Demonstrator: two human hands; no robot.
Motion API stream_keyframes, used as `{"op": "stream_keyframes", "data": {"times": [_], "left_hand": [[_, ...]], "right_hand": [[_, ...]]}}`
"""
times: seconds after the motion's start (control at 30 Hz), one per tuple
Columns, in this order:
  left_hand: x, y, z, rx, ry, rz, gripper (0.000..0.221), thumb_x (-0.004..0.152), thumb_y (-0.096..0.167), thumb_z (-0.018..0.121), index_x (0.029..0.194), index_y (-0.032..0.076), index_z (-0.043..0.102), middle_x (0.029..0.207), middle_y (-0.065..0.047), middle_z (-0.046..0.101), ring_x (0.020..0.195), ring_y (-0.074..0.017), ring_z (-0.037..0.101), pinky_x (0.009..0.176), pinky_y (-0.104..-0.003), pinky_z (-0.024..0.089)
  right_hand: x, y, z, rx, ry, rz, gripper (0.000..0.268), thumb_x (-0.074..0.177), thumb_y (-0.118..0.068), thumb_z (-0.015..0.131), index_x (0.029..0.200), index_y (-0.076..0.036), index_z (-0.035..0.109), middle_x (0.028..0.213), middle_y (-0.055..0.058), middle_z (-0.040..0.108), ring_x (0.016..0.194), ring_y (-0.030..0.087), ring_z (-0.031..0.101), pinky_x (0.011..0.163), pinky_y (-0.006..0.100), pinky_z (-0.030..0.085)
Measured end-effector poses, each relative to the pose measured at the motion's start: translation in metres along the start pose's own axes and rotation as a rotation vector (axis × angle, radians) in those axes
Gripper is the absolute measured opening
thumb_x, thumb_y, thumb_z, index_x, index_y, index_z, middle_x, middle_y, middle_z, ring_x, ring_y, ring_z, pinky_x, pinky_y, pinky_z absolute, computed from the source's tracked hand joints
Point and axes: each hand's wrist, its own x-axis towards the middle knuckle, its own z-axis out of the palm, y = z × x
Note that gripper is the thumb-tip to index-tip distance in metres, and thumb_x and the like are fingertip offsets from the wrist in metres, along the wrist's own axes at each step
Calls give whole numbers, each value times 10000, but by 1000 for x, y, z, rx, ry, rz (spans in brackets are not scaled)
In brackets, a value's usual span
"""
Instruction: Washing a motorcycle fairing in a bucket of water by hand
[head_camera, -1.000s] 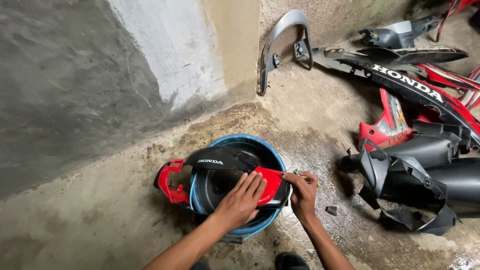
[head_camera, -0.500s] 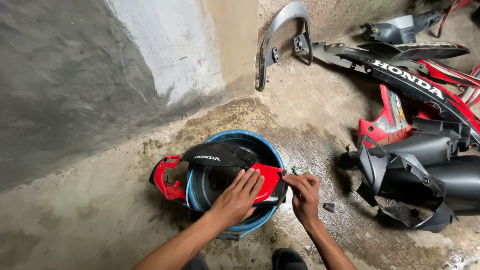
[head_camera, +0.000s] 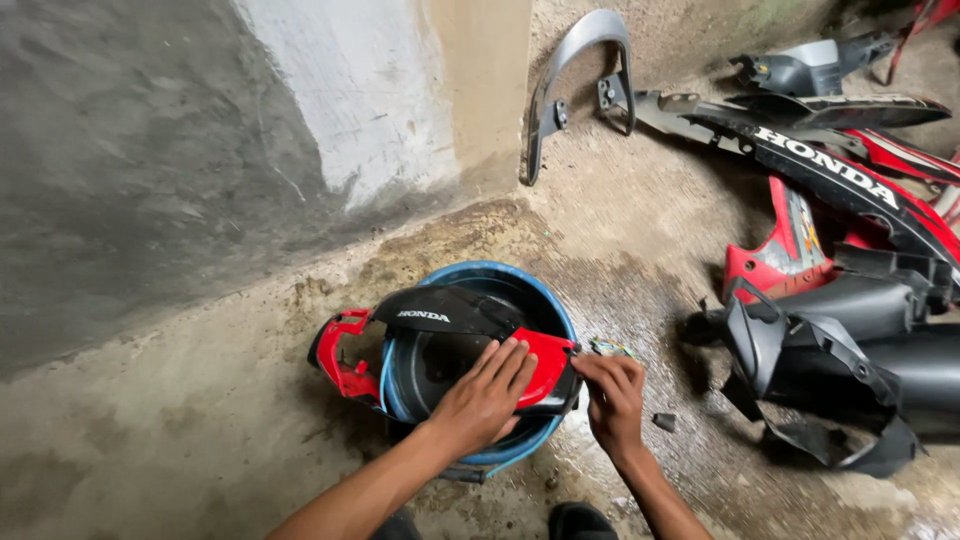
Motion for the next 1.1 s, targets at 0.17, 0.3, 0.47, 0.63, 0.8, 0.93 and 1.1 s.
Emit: {"op": "stream_keyframes", "data": {"times": [0.17, 0.3, 0.47, 0.63, 0.8, 0.93, 1.1], "left_hand": [[0, 0, 0, -53, -5, -11, 1001, 682, 330, 889, 1480, -74, 439, 1523, -295, 461, 1456, -449, 399, 1243, -541, 282], [-1, -2, 4, -87, -2, -4, 1005, 681, 297, 892, 1485, -87, 427, 1528, -310, 452, 1458, -461, 393, 1250, -553, 269], [-2, 0, 1, -45, 14, 2, 1034, 649, 317, 904, 1482, -76, 432, 1529, -299, 456, 1455, -452, 404, 1244, -544, 284], [-3, -2, 4, -67, 20, -4, 1038, 645, 294, 914, 1488, -70, 428, 1548, -302, 437, 1467, -457, 386, 1240, -547, 279], [-4, -2, 8, -64, 22, -10, 1067, 611, 308, 930, 1479, -67, 437, 1531, -294, 455, 1453, -443, 403, 1240, -542, 281], [-4, -3, 8, -64, 17, -11, 1052, 620, 293, 927, 1477, -70, 436, 1526, -297, 457, 1451, -451, 402, 1236, -548, 288], [-6, -1, 7, -95, -6, -19, 1032, 670, 281, 913, 1502, -68, 412, 1563, -296, 420, 1481, -448, 362, 1239, -551, 273]], "right_hand": [[-28, -21, 1, 12, -9, -130, 177, 953, -92, 649, 1079, -164, 750, 1069, -36, 778, 982, 177, 568, 895, 312, 408], [-22, -3, 5, -2, 24, -143, 273, 1004, -1, 567, 1085, -193, 744, 1105, -60, 771, 960, 230, 567, 859, 334, 405], [-5, 3, 5, 20, -8, 33, 242, 1022, -20, 555, 1098, -168, 731, 1070, -47, 766, 1003, 248, 544, 959, 386, 392], [-26, -23, -1, 66, -21, -100, 188, 917, -77, 696, 1075, -164, 749, 1046, -40, 776, 991, 198, 565, 855, 313, 430], [-23, 14, 8, -18, -10, -5, 297, 999, -35, 593, 1166, -245, 721, 1084, -89, 768, 993, 232, 576, 889, 362, 367], [-5, 5, 2, 17, -63, 57, 262, 1012, -19, 558, 1127, -175, 735, 1120, -48, 775, 1099, 258, 561, 993, 379, 363], [-13, -48, -13, 82, -87, -120, 309, 998, 24, 518, 1128, -139, 746, 1164, -14, 763, 1027, 231, 579, 937, 323, 457]]}}
